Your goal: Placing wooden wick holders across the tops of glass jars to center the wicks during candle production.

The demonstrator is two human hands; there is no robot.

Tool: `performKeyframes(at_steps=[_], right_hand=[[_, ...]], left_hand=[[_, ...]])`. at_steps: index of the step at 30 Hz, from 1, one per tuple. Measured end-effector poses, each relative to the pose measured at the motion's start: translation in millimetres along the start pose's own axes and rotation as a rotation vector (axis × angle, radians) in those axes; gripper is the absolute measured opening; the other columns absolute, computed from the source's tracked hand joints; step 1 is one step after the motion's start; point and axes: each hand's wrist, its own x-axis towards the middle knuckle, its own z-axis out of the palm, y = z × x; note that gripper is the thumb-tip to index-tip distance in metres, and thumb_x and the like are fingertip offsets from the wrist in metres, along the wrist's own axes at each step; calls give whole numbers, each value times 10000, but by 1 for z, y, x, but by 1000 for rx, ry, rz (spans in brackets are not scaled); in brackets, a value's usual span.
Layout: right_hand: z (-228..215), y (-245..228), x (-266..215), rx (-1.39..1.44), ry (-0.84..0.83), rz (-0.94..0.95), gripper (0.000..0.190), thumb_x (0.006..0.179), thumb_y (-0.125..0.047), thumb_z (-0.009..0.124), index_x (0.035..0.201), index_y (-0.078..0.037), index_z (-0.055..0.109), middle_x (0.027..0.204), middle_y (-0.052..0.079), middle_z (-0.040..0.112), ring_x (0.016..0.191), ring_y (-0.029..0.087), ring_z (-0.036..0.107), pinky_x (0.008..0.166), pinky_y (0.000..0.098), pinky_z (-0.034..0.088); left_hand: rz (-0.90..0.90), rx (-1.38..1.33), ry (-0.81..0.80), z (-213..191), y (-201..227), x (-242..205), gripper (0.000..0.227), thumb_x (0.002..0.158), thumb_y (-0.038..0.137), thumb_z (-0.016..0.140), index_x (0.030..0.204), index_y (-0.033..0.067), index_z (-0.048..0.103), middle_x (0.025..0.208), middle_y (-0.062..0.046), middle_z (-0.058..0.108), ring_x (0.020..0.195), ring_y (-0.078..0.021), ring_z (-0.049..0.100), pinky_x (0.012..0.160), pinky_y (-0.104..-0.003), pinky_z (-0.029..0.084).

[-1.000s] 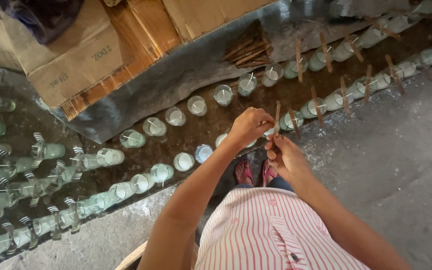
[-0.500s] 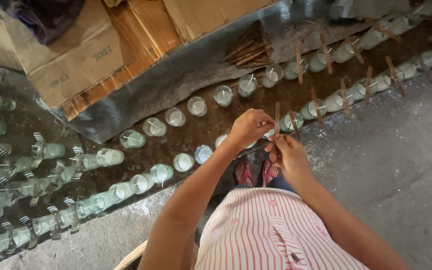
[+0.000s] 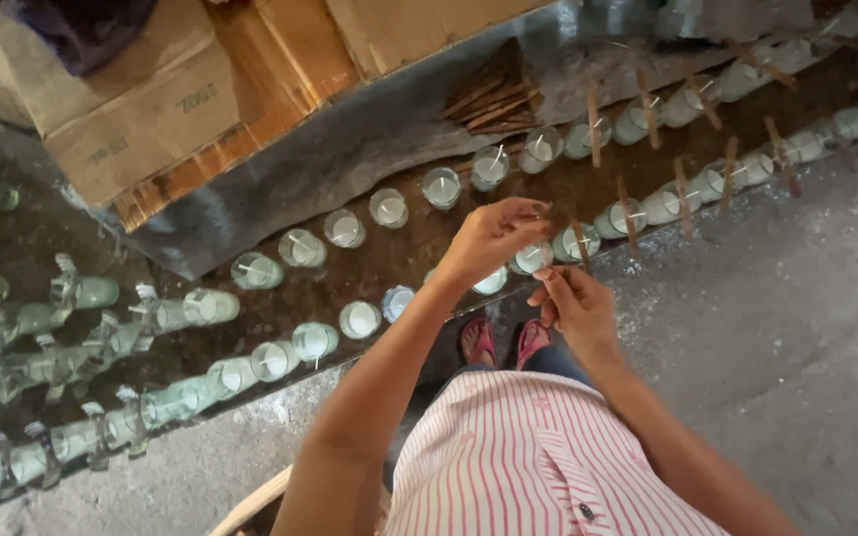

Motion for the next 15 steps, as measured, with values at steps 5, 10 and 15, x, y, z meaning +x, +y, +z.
performKeyframes(at_steps=[5,10,15], right_hand=[[-27,-1,8,-225,-95,-61,266,1091,-154,508,1099,18,712,739,182,731,454,181,604,418,280,432],[-52,-43,0,-668,-122,-160,295,1112,-201,473,1115,-29,712,717,142,720,548,282,644,519,382,483],[-50,-65,-9,-721,-187,-217,255,1090,-251,544,1105,-97,747,687,126,718,617,317,689,567,430,516]], left_hand=[[13,-88,99,4,-7,-11,183,875,211,764,1017,96,754,858,-82,787,739,-177,771,644,-289,614],[30,-62,226,16,15,-30,132,882,198,766,988,119,771,828,-63,785,757,-162,785,597,-249,606],[66,-37,332,40,31,-41,94,931,191,724,959,109,758,809,-77,776,783,-202,785,691,-302,612]])
